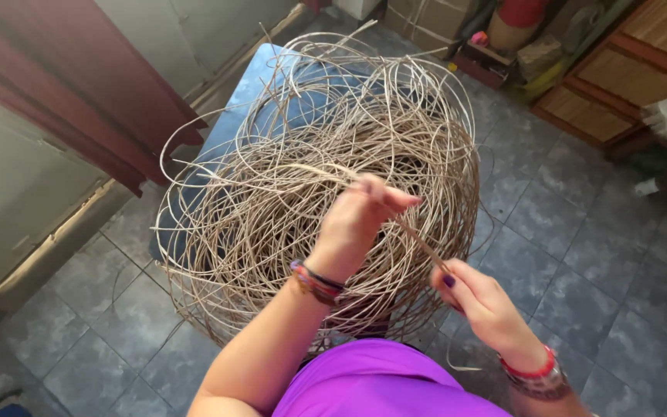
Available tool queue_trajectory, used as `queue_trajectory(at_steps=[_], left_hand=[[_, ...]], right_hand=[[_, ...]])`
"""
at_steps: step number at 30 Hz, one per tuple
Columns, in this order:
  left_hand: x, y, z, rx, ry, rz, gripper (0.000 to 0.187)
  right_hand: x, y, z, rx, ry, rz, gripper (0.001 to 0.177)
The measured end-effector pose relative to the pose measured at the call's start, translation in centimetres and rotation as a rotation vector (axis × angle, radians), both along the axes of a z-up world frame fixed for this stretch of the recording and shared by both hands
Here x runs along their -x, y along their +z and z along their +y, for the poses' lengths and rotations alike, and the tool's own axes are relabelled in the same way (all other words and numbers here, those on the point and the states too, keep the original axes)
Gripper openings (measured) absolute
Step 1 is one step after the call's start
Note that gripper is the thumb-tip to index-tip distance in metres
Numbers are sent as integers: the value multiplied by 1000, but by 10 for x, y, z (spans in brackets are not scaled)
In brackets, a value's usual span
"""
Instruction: Weaving natural fiber strands onto a metal frame to create a decorative fringe
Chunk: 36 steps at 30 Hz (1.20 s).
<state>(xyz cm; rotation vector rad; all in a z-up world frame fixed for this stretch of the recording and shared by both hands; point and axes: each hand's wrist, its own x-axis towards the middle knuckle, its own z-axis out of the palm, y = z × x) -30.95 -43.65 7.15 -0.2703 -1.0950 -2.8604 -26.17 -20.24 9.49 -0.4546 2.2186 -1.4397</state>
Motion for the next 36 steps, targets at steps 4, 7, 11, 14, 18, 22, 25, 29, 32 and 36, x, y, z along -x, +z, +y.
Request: queue_trajectory(at_steps=[4, 7, 11, 14, 18, 22, 25, 29, 32, 36], left_hand=[[-20, 29, 26, 532, -313, 110, 53], [-7, 22, 11, 227, -114, 1, 13], [2, 29, -7, 144, 44, -25, 28], [-22, 17, 26, 452, -87, 66, 34], [-4, 29, 11, 386, -55, 166, 38], [3, 32, -10, -19, -34, 38, 23], [-21, 30, 17, 464, -69, -71, 37], [-32, 21, 30, 219, -292, -15, 32], [-21, 14, 23, 148, -205, -8, 32], [-49, 23, 46, 393, -332, 72, 55]], right_hand=[[8, -16, -27, 45, -187, 6, 55], [4, 7, -20, -64, -124, 136, 30], [-7, 5, -1, -47, -30, -11, 31], [-13, 18, -28, 42, -149, 3, 28], [-4, 7, -21, 25, -195, 112, 30], [-17, 0, -4, -8, -68, -41, 34], [-24, 1, -19, 6, -138, 14, 26], [-34, -9, -16, 1, -275, 13, 24], [-58, -20, -1, 28, -326, -38, 33], [-86, -17, -15, 213, -515, 12, 33]])
